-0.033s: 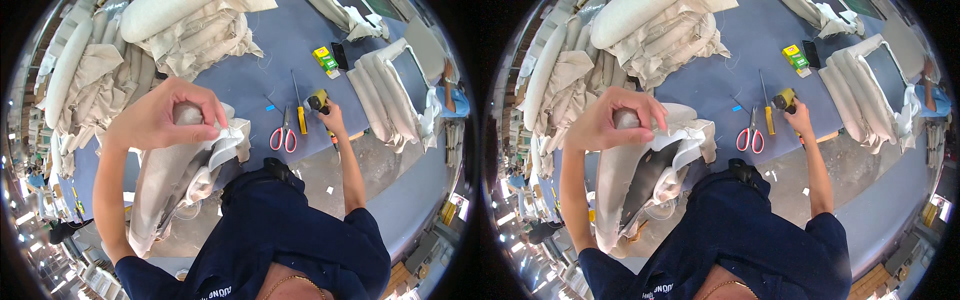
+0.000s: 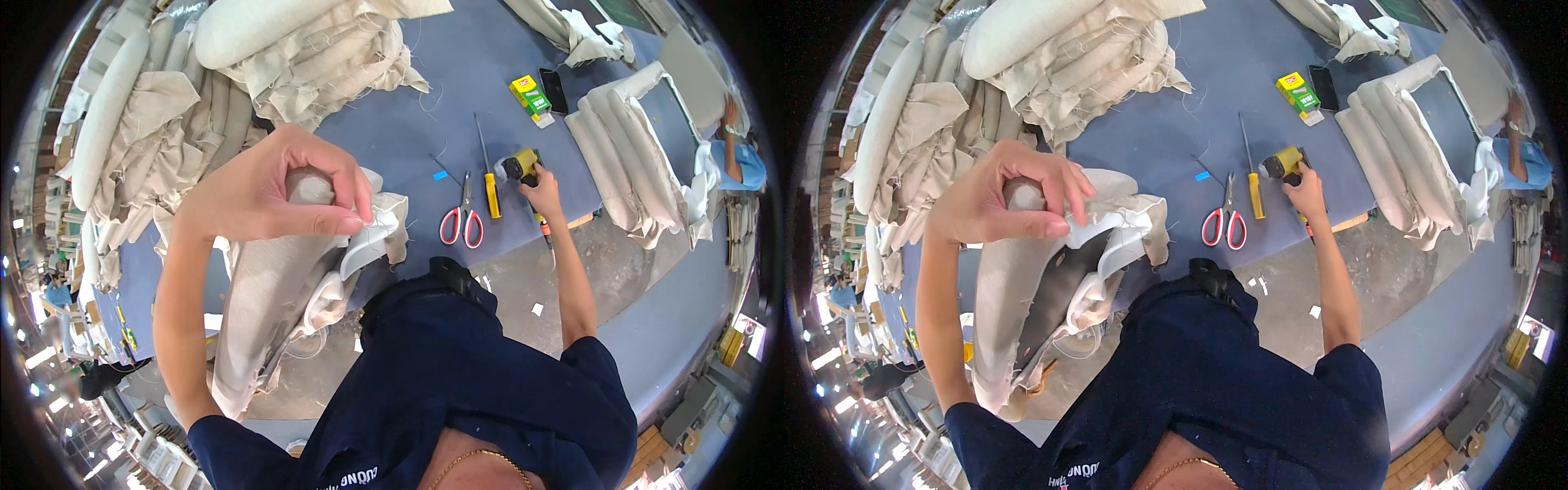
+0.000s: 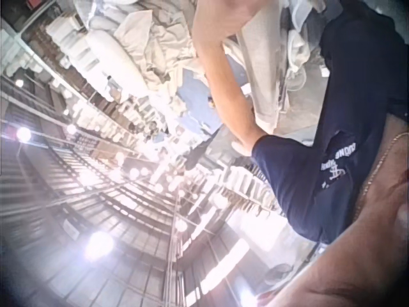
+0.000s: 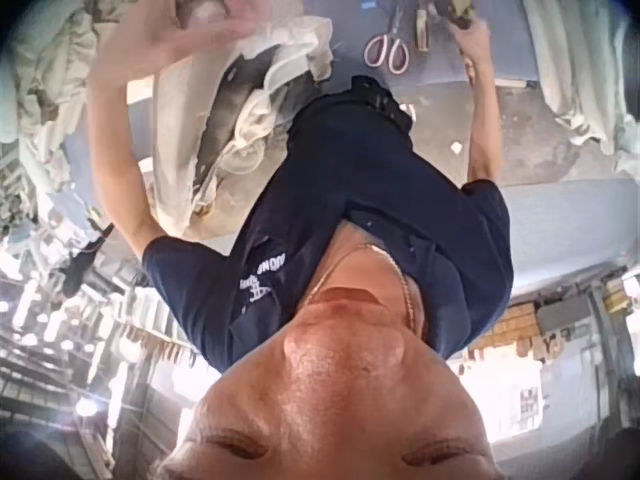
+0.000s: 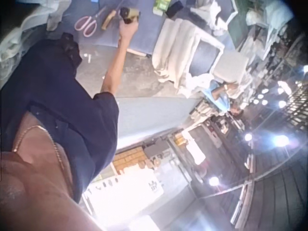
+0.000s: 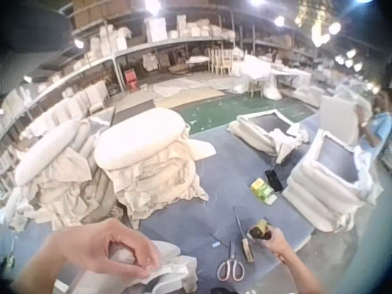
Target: The person wraps a cylindrical foam cushion with beige fabric, using a staple gun to secure the material to the foam. They trim excess fabric with scissors and smooth the surface to ensure a tight fit. The process involves repeated folding, stapling, and cutting to finish the cushion cover.
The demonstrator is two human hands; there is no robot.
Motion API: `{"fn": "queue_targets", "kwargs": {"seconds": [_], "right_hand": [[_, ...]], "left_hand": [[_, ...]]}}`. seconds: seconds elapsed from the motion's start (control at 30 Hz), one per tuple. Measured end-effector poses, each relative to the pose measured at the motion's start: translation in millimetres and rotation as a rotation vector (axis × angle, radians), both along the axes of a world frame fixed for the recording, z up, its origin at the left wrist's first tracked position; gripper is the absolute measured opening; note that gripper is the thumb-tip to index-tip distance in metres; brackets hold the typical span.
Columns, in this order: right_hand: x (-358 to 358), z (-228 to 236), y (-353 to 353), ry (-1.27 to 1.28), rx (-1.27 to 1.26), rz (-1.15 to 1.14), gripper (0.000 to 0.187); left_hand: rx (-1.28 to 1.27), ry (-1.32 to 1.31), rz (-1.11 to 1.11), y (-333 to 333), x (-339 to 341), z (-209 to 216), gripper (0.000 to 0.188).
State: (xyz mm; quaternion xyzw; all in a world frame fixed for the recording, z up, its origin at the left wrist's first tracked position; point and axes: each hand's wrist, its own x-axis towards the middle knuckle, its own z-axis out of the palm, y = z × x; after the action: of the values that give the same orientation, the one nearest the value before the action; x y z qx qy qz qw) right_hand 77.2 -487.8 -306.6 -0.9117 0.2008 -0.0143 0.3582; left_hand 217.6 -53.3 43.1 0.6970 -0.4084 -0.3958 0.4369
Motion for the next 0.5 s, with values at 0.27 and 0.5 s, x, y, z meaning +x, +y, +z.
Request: {"fn": "queue_targets", "kwargs": {"seconds": [0.27, 0.5], "right_hand": [[25, -24, 73, -0.137, -0.557, 0.094, 0.04], [78, -125, 144, -0.065, -0.598, 0.508, 0.031]], "left_hand": [[-0.118, 0.254, -0.025, -16, 18, -27, 0.047], [-0.068, 0.21, -0.093, -35, 23, -35, 0.053]]}}
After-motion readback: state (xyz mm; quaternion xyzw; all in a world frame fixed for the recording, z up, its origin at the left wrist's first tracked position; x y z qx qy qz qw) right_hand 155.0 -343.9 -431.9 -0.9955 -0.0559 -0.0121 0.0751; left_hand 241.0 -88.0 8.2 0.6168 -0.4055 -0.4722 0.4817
